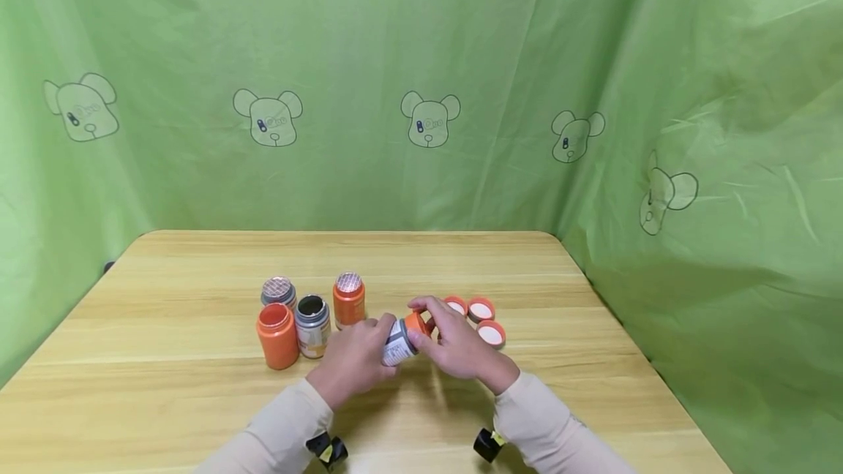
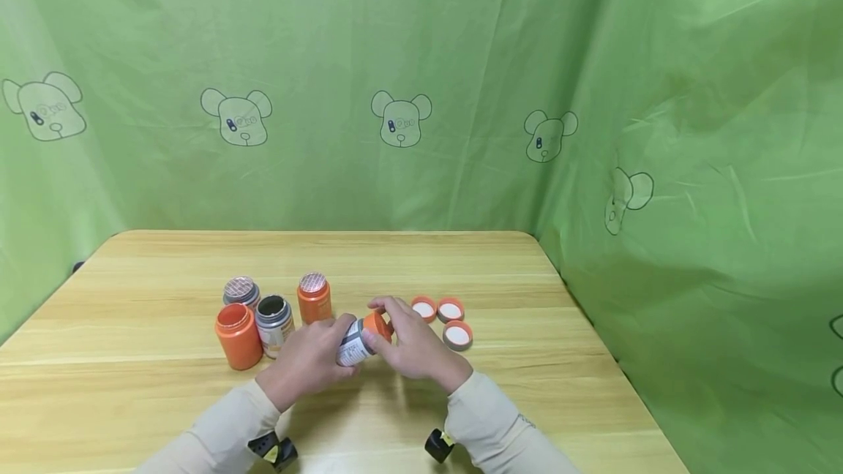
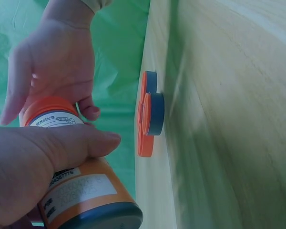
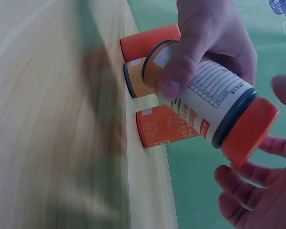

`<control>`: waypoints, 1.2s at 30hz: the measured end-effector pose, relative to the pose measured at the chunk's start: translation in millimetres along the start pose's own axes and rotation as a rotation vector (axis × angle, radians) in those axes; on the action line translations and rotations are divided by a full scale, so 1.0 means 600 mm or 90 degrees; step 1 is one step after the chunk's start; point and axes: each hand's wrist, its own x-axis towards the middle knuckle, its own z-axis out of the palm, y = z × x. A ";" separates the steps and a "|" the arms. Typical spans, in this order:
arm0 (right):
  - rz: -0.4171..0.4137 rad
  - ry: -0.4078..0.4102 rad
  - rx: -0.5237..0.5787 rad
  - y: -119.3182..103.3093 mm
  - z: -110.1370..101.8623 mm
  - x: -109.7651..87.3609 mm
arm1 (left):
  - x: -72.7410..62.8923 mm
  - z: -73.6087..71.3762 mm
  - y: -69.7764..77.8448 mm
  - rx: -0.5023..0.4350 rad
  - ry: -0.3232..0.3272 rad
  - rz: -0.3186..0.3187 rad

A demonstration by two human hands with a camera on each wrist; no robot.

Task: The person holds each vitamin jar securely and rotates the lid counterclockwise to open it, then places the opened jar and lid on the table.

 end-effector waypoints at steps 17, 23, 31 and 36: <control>0.047 -0.013 0.006 -0.006 -0.002 0.000 | 0.000 0.001 -0.001 -0.001 0.002 0.005; 0.075 -0.007 0.022 -0.009 0.000 0.002 | -0.001 0.000 0.000 -0.006 -0.002 0.001; 0.016 -0.018 0.034 -0.003 -0.004 -0.002 | 0.000 -0.002 -0.001 -0.013 -0.006 -0.003; -0.003 -0.024 0.038 0.001 -0.005 -0.003 | 0.000 -0.004 -0.002 -0.013 -0.008 -0.007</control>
